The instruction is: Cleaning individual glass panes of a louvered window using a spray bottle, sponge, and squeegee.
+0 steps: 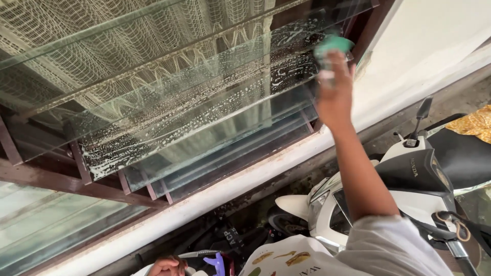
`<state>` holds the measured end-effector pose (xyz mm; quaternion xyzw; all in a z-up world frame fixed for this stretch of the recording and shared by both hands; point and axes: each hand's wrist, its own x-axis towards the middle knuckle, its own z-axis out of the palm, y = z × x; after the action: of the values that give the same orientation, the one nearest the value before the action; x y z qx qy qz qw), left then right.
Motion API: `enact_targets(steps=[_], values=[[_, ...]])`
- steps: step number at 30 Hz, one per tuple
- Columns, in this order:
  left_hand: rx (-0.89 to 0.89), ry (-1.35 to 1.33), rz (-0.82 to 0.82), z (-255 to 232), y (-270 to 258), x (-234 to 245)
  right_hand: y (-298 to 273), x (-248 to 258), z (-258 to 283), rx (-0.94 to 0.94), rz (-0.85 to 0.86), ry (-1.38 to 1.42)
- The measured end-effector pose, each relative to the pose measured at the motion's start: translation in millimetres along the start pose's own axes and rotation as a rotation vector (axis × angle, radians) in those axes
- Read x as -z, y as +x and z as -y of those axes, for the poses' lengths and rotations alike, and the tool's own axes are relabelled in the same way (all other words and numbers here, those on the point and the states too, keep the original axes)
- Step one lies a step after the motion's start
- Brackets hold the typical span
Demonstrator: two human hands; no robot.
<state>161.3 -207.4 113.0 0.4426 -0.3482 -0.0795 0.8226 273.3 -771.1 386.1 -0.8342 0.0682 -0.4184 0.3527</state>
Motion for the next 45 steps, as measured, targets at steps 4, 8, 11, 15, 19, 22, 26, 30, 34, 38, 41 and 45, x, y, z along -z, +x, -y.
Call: enact_targets(steps=[4, 8, 11, 15, 19, 22, 26, 30, 34, 38, 41, 45], values=[[0.021, 0.008, -0.092, 12, -13, 3, 28, -33, -9, 0.208, 0.206, -0.547], [0.042, -0.018, -0.138, 14, -22, -2, 71, -47, 3, 0.059, 0.423, -0.646], [0.052, -0.034, -0.161, 16, -20, 0, 65, -50, 36, 0.145, 0.486, -0.681], [0.079, -0.059, -0.185, 13, -14, 10, 33, -28, 33, 0.321, 0.621, -0.662], [0.091, -0.087, -0.225, 19, -18, 7, 48, -14, -40, 0.618, 0.159, -0.569], [0.098, -0.107, -0.269, 19, -25, 2, 72, -11, -22, 0.232, 0.344, -0.596], [0.105, -0.136, -0.314, 21, -28, -4, 67, -30, 47, -0.054, 0.627, -0.779], [0.099, -0.171, -0.375, 28, -36, -17, 31, -64, 31, 0.416, 0.523, -0.728], [0.094, 0.051, -0.603, 25, -24, -34, 22, -34, 19, 0.528, 0.669, -0.6], [-0.078, -0.143, -0.186, 44, -61, 2, 47, -36, -17, 0.403, 0.417, -0.513], [-0.133, -0.132, -0.268, 17, -63, -20, 43, -64, 39, 0.077, 0.495, -0.601], [-0.067, -0.085, -0.678, -8, -61, -64, 4, -140, 108, 0.23, 0.534, -0.669]])
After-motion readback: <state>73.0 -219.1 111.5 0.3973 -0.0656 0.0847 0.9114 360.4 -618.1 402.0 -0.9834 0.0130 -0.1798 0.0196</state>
